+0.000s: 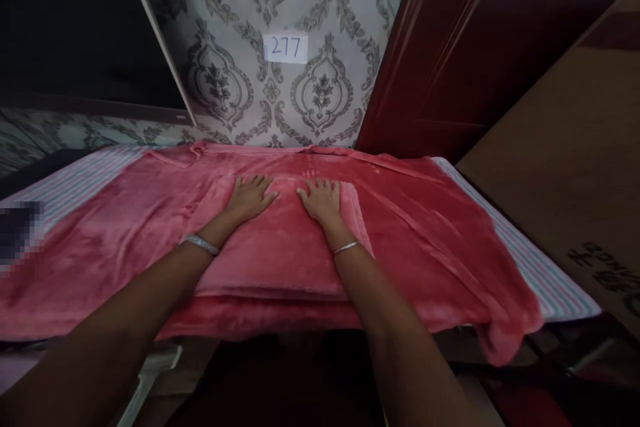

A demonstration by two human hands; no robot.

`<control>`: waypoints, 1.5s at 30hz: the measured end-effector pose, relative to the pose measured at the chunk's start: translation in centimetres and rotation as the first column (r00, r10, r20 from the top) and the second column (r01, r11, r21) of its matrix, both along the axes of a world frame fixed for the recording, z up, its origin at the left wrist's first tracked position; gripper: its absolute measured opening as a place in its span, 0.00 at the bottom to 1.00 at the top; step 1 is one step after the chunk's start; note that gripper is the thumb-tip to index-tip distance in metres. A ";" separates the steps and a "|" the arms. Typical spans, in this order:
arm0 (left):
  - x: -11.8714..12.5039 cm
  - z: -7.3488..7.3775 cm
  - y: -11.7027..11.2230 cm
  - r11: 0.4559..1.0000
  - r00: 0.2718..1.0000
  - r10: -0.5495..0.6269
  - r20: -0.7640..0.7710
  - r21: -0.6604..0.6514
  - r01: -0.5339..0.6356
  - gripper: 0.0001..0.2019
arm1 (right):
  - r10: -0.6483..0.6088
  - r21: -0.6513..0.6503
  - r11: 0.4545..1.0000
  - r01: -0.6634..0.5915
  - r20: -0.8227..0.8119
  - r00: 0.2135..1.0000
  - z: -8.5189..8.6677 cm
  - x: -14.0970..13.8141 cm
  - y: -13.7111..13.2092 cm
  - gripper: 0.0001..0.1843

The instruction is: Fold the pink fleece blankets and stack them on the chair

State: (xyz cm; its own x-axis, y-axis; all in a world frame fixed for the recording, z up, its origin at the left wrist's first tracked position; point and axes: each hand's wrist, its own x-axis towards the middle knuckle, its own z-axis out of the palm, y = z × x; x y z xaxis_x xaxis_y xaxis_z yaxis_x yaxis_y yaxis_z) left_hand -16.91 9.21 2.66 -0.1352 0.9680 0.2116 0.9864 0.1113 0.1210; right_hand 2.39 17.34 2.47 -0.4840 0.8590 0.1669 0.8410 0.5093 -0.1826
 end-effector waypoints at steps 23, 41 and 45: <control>-2.5 -0.8 1.4 0.999 0.988 -0.029 0.154 0.025 0.025 0.24 | 0.071 -0.029 0.997 -0.078 -0.182 0.981 -1.1 1.2 2.7 0.26; 5.9 3.0 -2.4 0.968 0.969 -0.247 -0.003 0.038 0.247 0.29 | -0.199 -0.260 0.935 -0.241 -0.947 0.251 -1.4 2.9 0.9 0.32; 9.9 0.6 -3.5 0.913 0.915 -0.403 -0.026 -0.087 0.399 0.33 | -0.272 -0.272 0.914 -0.301 -0.961 0.040 -4.5 2.5 -1.1 0.33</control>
